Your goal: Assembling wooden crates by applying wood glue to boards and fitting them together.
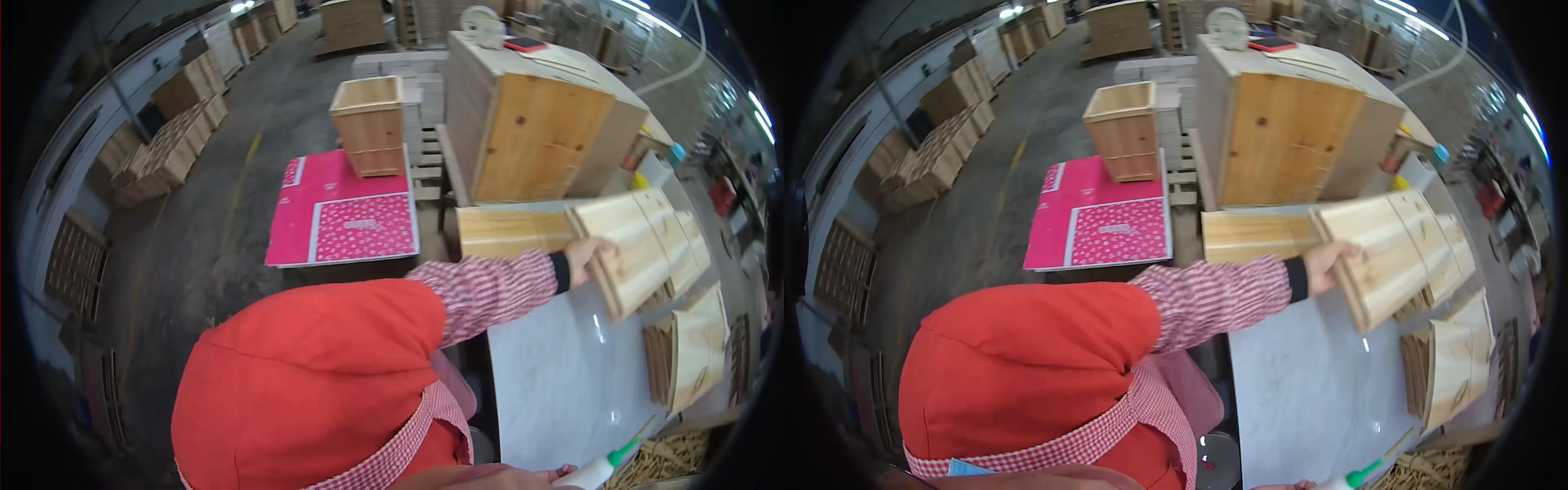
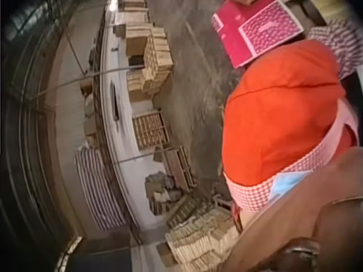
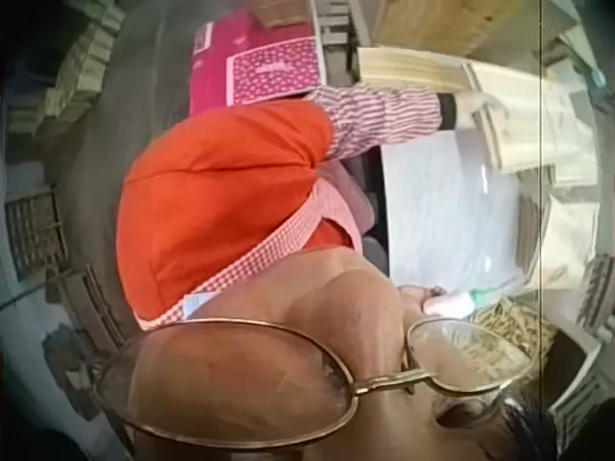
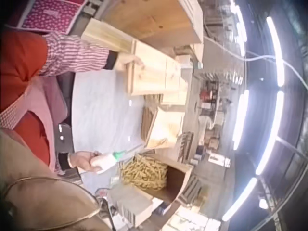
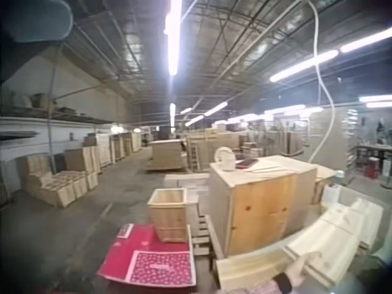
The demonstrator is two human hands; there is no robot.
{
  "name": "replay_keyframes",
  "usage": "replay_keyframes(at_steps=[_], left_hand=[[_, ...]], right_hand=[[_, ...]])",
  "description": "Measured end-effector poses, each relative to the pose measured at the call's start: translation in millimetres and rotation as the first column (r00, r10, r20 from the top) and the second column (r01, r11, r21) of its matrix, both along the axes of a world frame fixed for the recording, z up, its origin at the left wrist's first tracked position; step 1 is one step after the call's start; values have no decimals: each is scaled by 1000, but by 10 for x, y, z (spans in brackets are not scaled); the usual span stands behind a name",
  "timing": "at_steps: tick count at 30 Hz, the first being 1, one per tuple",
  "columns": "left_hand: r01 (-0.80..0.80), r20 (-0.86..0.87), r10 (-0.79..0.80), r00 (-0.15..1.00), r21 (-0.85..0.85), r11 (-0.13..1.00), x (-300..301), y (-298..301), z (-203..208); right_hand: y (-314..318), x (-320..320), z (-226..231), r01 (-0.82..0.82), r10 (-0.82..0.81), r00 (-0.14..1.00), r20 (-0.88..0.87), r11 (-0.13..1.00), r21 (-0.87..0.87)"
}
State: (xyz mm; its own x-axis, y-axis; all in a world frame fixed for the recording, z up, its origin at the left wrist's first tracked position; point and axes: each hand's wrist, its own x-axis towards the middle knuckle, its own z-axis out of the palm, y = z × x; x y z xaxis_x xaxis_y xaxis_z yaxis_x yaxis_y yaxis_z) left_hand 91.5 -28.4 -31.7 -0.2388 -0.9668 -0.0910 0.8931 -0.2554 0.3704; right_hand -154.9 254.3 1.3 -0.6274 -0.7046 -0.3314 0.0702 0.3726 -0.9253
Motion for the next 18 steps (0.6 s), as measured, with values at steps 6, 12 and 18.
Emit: replay_keyframes(at_steps=[6, 12, 18], left_hand=[[76, 26, -86, 996, 254, 964, 578, 2329, -210], [425, 4, -430, 903, 153, 892, 258, 2991, -841], [302, 316, -534, 784, 557, 773, 509, 3113, -488]], right_hand=[[188, -39, -534, 153, -75, 988, 134, 391, -908], [3, -1489, -1503, -156, -68, 963, -262, 651, -743], [-638, -398, -793, 134, -189, 982, 7, 675, -725]])
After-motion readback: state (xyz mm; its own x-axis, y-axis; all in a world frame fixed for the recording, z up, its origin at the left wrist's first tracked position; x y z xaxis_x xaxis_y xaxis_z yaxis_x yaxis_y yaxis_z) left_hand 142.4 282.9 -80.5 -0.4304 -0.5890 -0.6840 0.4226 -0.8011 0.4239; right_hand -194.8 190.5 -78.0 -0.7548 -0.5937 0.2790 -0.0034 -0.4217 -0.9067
